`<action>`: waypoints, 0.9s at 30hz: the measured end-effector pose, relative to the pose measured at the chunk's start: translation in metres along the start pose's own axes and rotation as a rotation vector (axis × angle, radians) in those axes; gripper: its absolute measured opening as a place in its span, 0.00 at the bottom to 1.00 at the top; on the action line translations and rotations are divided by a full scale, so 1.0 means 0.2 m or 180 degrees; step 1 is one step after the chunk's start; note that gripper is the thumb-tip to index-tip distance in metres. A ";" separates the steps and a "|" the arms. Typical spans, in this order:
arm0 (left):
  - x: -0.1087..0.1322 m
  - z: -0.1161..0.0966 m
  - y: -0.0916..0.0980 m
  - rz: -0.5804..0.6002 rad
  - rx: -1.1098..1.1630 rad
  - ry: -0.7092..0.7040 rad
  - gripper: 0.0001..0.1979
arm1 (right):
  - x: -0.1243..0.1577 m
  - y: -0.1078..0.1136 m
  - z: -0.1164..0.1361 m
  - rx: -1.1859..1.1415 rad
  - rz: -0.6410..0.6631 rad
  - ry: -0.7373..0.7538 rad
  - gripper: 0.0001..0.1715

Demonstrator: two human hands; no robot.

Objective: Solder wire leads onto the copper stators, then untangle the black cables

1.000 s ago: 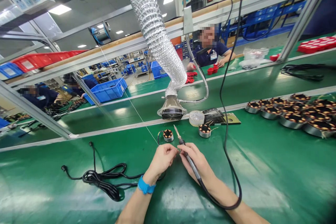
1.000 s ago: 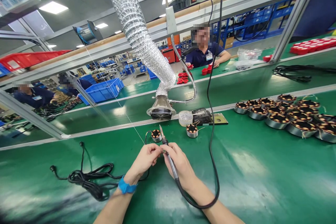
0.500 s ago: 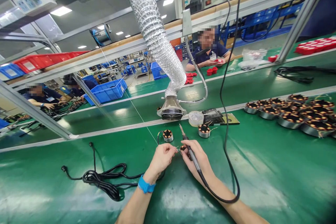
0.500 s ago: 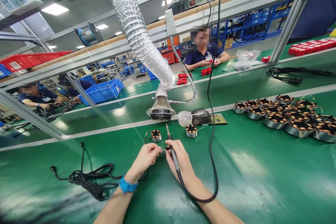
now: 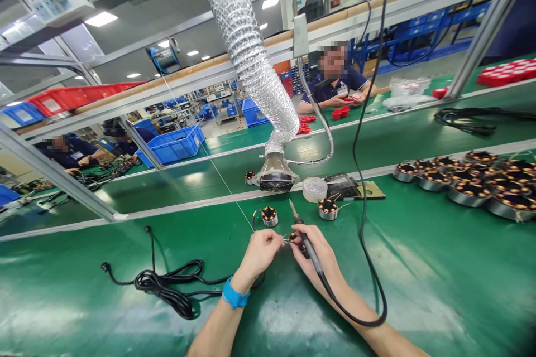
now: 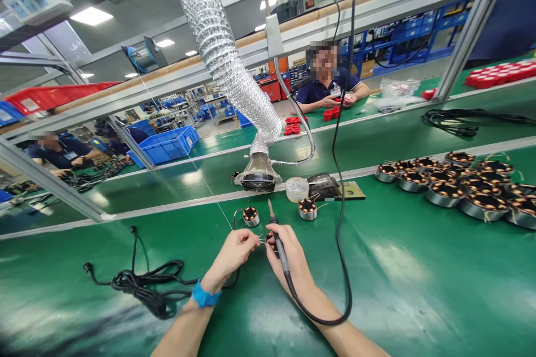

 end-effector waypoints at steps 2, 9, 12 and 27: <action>0.00 0.00 0.00 0.0006 -0.0030 0.0005 0.12 | 0.01 0.01 0.00 0.0097 0.0013 -0.0014 0.21; 0.00 0.00 0.01 0.0092 -0.0221 0.0050 0.13 | 0.02 0.02 -0.02 0.0517 0.0168 -0.0113 0.28; 0.01 -0.01 0.00 0.0040 -0.0337 -0.0063 0.13 | 0.01 0.04 0.02 0.0497 -0.0084 0.0040 0.21; 0.00 0.01 -0.01 -0.0075 -0.0384 -0.0187 0.15 | 0.04 0.19 0.18 0.0127 -0.0772 0.0775 0.14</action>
Point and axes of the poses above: each hand's wrist, its own x-axis away from the middle knuckle, its own y-axis out of the back of the hand, z = x × y, the point moved 3 cm from there along -x, towards the middle knuckle, and after that the axes turned 5 degrees about z, right-handed, at the moved point
